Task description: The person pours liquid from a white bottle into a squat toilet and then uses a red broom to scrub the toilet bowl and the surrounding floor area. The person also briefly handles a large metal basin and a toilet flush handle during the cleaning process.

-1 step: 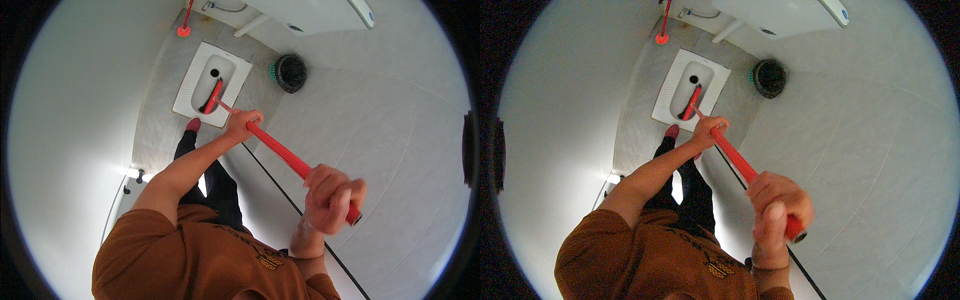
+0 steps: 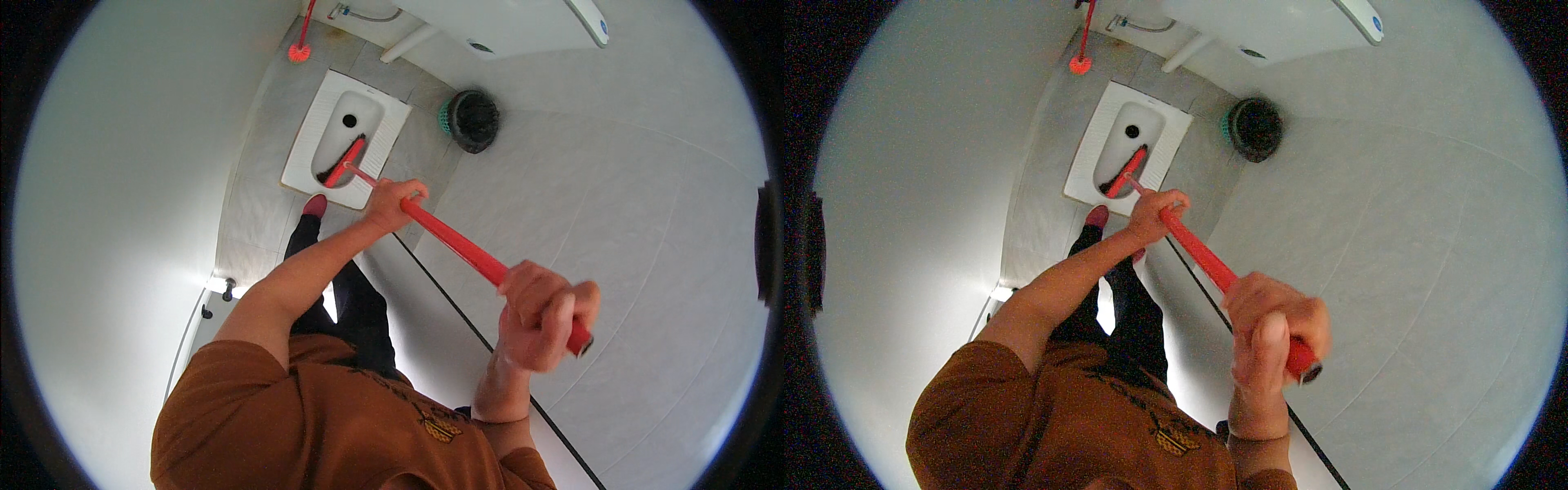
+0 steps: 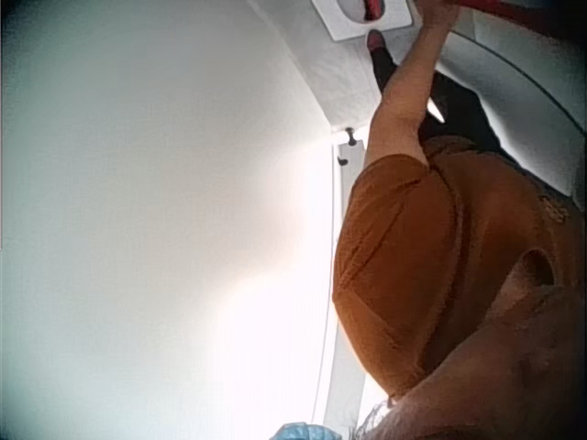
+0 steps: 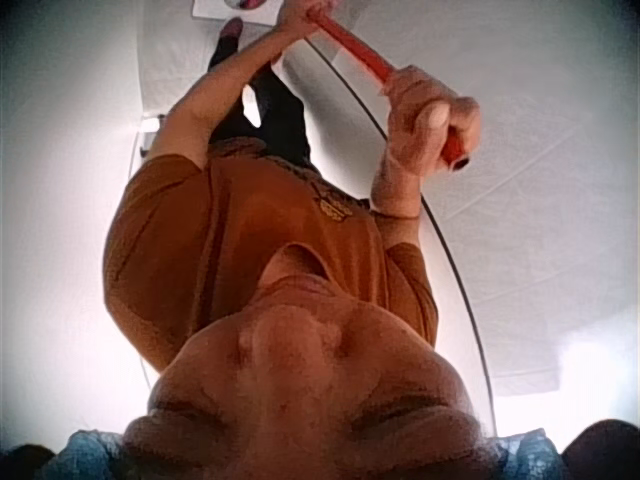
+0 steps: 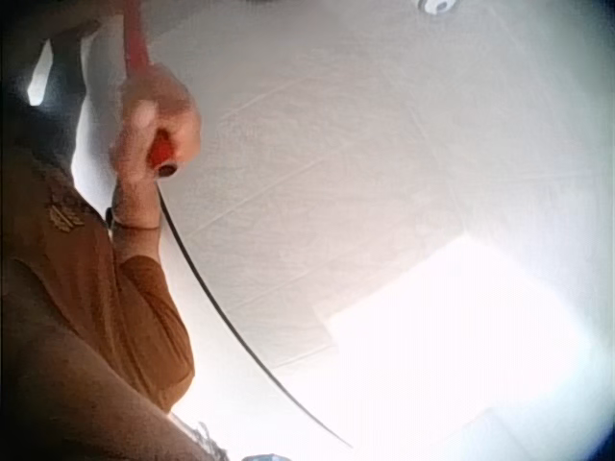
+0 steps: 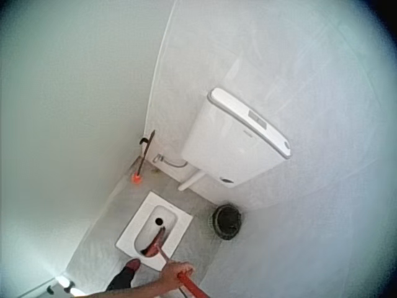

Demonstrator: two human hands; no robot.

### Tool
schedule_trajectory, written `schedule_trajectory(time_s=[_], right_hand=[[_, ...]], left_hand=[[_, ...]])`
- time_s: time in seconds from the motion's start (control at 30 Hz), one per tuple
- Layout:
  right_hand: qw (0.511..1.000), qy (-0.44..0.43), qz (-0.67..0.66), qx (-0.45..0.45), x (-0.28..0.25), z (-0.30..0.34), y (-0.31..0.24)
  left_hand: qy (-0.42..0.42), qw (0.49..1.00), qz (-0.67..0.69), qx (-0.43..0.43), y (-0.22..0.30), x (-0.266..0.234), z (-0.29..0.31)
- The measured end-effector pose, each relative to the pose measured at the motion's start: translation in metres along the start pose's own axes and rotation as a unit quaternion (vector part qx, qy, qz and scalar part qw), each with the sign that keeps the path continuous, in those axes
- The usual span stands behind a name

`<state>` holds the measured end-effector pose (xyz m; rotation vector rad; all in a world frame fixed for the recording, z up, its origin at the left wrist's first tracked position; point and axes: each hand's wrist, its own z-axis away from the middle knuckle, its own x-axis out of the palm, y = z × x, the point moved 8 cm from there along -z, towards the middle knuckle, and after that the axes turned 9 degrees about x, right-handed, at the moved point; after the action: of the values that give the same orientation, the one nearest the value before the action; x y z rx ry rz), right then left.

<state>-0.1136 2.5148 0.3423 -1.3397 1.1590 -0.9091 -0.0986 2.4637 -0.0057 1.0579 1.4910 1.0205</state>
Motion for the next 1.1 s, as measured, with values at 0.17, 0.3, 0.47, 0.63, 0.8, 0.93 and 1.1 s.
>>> schedule_trajectory(time_s=[0.17, 0.3, 0.47, 0.63, 0.8, 0.93, 1.1], right_hand=[[0.997, -0.041, -0.048, 0.051, -0.005, 0.002, 0.039], [0.998, -0.034, 0.023, 0.048, -0.002, 0.019, 0.052], [0.990, -0.078, -0.059, 0.100, -0.025, 0.000, 0.037], [0.985, -0.161, 0.022, 0.056, 0.000, 0.006, 0.044], [0.993, -0.038, 0.094, 0.055, 0.000, 0.019, 0.046], [0.995, -0.003, 0.016, 0.095, -0.018, 0.016, 0.045], [0.994, -0.102, 0.041, 0.029, -0.013, 0.008, 0.052]], left_hand=[[-0.005, 0.998, -0.050, 0.044, -0.040, -0.009, -0.027], [-0.012, 0.999, 0.029, 0.029, -0.054, 0.002, -0.037], [0.034, 0.999, -0.035, -0.018, -0.022, 0.008, 0.005], [0.061, 0.995, -0.008, -0.076, -0.052, -0.002, -0.001], [-0.005, 0.996, 0.040, 0.082, -0.039, 0.017, -0.029], [-0.090, 0.991, 0.047, 0.087, -0.027, 0.025, 0.004], [-0.026, 0.999, -0.025, -0.037, -0.053, 0.012, -0.011]])
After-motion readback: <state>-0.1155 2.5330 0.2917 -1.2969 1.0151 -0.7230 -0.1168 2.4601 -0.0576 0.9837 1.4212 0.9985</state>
